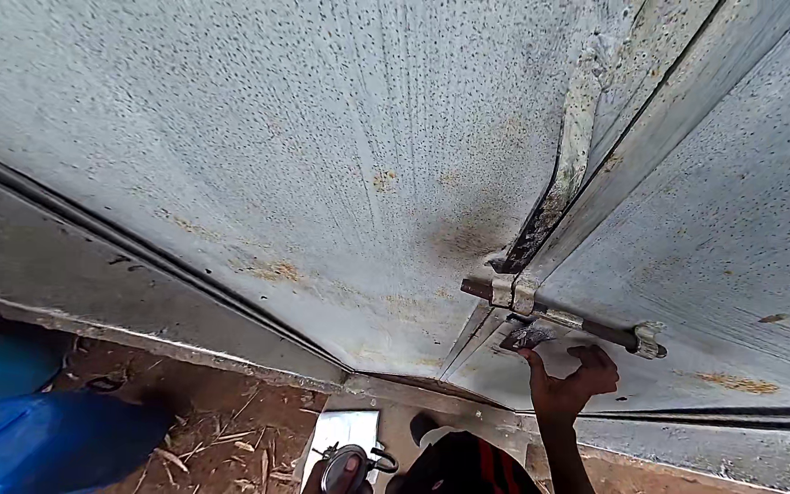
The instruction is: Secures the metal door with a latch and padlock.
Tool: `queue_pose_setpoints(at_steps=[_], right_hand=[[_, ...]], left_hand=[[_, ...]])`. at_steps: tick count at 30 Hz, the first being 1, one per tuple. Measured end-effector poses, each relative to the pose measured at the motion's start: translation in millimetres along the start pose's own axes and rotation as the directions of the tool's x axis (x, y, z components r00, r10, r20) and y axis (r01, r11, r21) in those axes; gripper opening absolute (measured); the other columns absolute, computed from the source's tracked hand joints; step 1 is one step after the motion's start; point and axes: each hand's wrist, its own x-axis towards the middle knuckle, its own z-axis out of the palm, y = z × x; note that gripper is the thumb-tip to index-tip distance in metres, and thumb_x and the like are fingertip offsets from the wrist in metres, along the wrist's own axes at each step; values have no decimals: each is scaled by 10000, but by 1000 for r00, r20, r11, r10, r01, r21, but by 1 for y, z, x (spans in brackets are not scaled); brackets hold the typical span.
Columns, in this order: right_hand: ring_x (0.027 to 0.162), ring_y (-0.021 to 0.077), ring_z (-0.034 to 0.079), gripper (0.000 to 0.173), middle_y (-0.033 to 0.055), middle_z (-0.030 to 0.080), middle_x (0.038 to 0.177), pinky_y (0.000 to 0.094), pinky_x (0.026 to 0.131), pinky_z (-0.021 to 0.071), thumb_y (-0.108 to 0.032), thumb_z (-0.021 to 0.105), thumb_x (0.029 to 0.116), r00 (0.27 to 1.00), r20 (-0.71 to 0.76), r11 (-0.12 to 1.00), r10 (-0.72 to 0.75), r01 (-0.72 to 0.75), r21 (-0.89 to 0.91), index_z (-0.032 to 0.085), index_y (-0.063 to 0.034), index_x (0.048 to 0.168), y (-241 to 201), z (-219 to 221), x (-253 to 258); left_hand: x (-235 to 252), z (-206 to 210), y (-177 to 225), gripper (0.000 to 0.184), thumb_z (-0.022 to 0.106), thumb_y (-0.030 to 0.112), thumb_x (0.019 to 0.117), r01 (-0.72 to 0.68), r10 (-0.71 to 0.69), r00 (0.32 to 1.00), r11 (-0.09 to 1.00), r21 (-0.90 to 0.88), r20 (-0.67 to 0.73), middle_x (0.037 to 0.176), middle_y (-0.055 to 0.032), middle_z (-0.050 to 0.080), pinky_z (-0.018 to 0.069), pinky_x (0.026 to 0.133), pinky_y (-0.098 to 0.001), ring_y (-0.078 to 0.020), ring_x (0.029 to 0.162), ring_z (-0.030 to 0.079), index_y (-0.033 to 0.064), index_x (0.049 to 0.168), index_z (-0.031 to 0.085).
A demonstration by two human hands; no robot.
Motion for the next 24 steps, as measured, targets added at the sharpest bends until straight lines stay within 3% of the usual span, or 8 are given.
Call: queue_pose_setpoints(at_steps=[3, 5, 7, 14, 17, 20, 22, 24], right_hand=[[1352, 462, 330, 1105, 310, 394, 1396, 636, 1120, 205, -729, 853, 543, 995, -56, 990, 85, -91, -105, 489, -24, 1312, -9, -3, 9], [1467, 608, 95, 1386, 433, 132, 1574, 727, 1160, 50, -771, 828, 505, 990, -25, 980, 139, -141, -143, 337, 66, 1493, -12, -3, 13], [1470, 645, -83, 1518, 459, -71, 1588, 741, 1161, -53, -763, 834, 507, 986, 42, 983, 163, -158, -94, 168, 109, 1557, -10, -2, 16], [1508, 556, -113, 1483, 418, -102, 1605, 663, 1194, -99, -678, 869, 589, 991, 61, 991, 118, -122, 62, 62, 62, 1589, 0, 12, 16], [1511, 562, -100, 1497, 415, -116, 1610, 651, 1223, -33, -622, 909, 561, 986, 68, 985, 149, -155, 83, 71, 61, 1597, -4, 6, 13], [1548, 482, 2, 1201, 362, -27, 1642, 598, 1249, 124, -549, 912, 646, 993, 34, 986, 113, -116, 119, 311, -3, 1531, -12, -1, 1], [1547, 398, 122, 700, 278, 203, 1607, 574, 1240, 183, -529, 834, 784, 1000, 21, 996, 22, -23, 85, 579, -117, 1289, -15, -3, -11], [1461, 299, 312, 332, 119, 475, 1426, 556, 1178, 238, -520, 747, 883, 996, 65, 997, -67, 64, 48, 698, -240, 1054, -15, -6, -17]], left_hand=[[8, 1, 1, 315, 548, 181, 1050, -1, 1, 1000, 1000, -12, -12, 918, -148, 692, 618, 622, -348, -207, 669, 698, 19, 1272, 394], [13, 4, 3, 305, 538, 171, 1051, -7, 7, 1000, 1000, -16, -20, 912, -150, 689, 615, 614, -340, -204, 659, 694, 19, 1272, 394], [17, 6, 7, 317, 542, 172, 1050, -11, 11, 1000, 1000, -12, -19, 916, -152, 687, 614, 613, -337, -202, 653, 690, 19, 1282, 389], [39, 16, 16, 371, 546, 172, 1049, -21, 21, 1000, 1000, -6, -17, 961, -172, 687, 617, 616, -340, -213, 672, 696, 8, 1343, 390], [41, 25, 22, 377, 556, 165, 1041, -9, 9, 1000, 1000, 12, 2, 955, -187, 682, 610, 609, -341, -218, 664, 686, -3, 1343, 405], [45, 32, 27, 385, 575, 147, 1024, -4, -1, 997, 998, 60, 77, 929, -193, 677, 617, 605, -359, -237, 656, 687, -11, 1330, 404], [48, 39, 28, 374, 578, 157, 1022, -22, 7, 991, 994, 104, 135, 916, -192, 674, 619, 610, -372, -246, 657, 687, -10, 1310, 408], [49, 51, 28, 372, 594, 181, 1014, -74, 42, 979, 985, 155, 198, 909, -189, 674, 615, 602, -369, -250, 653, 685, -12, 1281, 420]])
